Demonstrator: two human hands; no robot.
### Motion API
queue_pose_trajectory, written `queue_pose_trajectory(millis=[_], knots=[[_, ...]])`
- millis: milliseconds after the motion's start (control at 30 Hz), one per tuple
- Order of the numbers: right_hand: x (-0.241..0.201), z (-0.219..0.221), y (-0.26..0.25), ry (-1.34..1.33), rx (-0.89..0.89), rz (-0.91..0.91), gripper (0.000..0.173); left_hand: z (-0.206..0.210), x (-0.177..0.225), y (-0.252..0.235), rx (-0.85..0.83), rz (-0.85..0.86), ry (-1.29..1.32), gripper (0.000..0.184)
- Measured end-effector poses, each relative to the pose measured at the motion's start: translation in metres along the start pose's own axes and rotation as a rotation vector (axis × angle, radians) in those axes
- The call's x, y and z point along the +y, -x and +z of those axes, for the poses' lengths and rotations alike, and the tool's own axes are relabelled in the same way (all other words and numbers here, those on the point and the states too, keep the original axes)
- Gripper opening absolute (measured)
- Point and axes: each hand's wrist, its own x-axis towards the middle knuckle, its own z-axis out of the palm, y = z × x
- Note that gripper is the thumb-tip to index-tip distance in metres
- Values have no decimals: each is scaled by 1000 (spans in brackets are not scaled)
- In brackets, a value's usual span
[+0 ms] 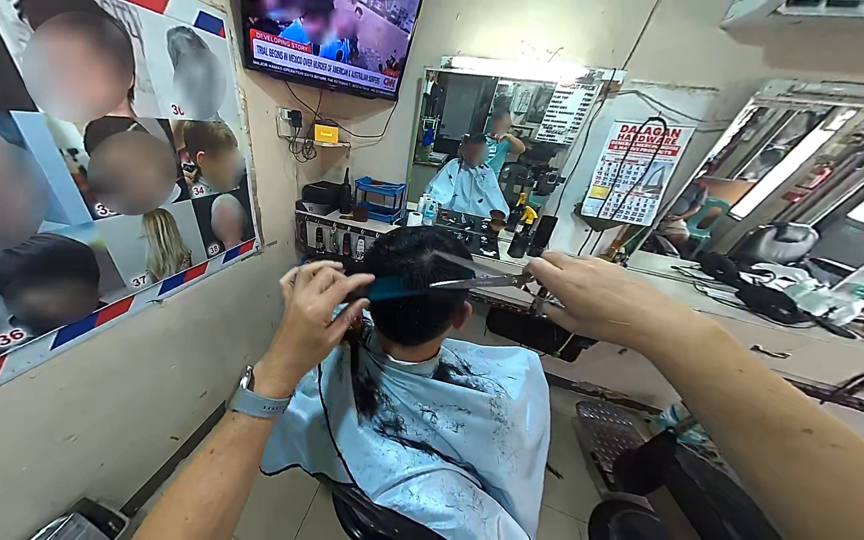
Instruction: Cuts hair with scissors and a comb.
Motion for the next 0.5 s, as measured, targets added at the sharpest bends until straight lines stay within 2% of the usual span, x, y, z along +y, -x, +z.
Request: queue_pose_trajectory(millis=[133, 267, 333, 433, 500], knots=[[-22, -3, -14, -2, -62, 71, 32, -10, -7, -24, 2, -20, 38, 30], [-28, -24, 0, -58, 13, 107, 29, -1, -16, -17, -61, -126, 239, 35], [-27, -33, 12, -7, 33, 136, 29, 16, -26, 3, -169, -72, 324, 33], [-35, -39, 32, 84, -43, 226, 29, 38, -34, 41, -373, 90, 311, 30], [-41, -32, 41, 102, -92, 255, 29, 38, -36, 53, -390, 164, 260, 30]])
